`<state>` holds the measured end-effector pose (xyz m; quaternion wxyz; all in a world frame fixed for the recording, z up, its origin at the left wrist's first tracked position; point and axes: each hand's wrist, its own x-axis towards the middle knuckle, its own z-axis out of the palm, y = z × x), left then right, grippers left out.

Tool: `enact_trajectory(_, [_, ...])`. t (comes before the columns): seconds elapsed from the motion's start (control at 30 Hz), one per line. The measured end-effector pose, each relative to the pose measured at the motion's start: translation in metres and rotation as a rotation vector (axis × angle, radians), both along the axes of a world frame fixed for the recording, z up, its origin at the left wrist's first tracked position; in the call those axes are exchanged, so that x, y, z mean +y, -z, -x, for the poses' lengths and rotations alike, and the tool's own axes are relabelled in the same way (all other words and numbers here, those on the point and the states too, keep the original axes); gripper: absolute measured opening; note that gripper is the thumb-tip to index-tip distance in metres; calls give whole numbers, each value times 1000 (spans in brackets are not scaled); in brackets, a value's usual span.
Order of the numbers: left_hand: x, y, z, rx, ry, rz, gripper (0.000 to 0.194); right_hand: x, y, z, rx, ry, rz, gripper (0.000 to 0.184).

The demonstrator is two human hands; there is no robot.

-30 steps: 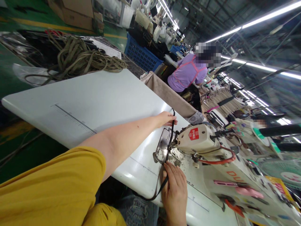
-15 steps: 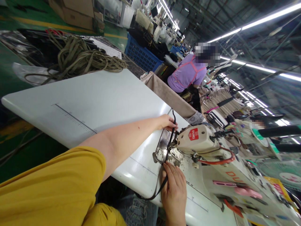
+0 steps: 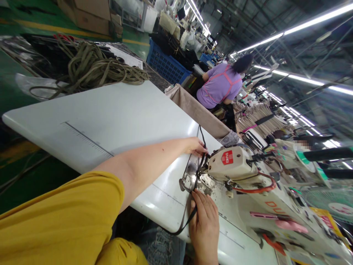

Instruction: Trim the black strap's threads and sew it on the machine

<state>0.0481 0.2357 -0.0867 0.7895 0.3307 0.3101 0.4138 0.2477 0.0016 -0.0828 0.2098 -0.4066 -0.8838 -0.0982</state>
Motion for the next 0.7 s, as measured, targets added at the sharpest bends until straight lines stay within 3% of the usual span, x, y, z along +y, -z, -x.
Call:
enact_trajectory(0.13, [-7, 3, -11, 62, 104, -16, 20, 0, -1, 1, -2, -13, -15, 29])
enact_trajectory(0.23, [-9, 4, -15, 78, 102, -29, 20, 0, -2, 3, -8, -16, -28, 29])
enact_trajectory(0.7, [8, -3, 6, -55, -193, -45, 19, 0, -1, 2, -5, -7, -23, 29])
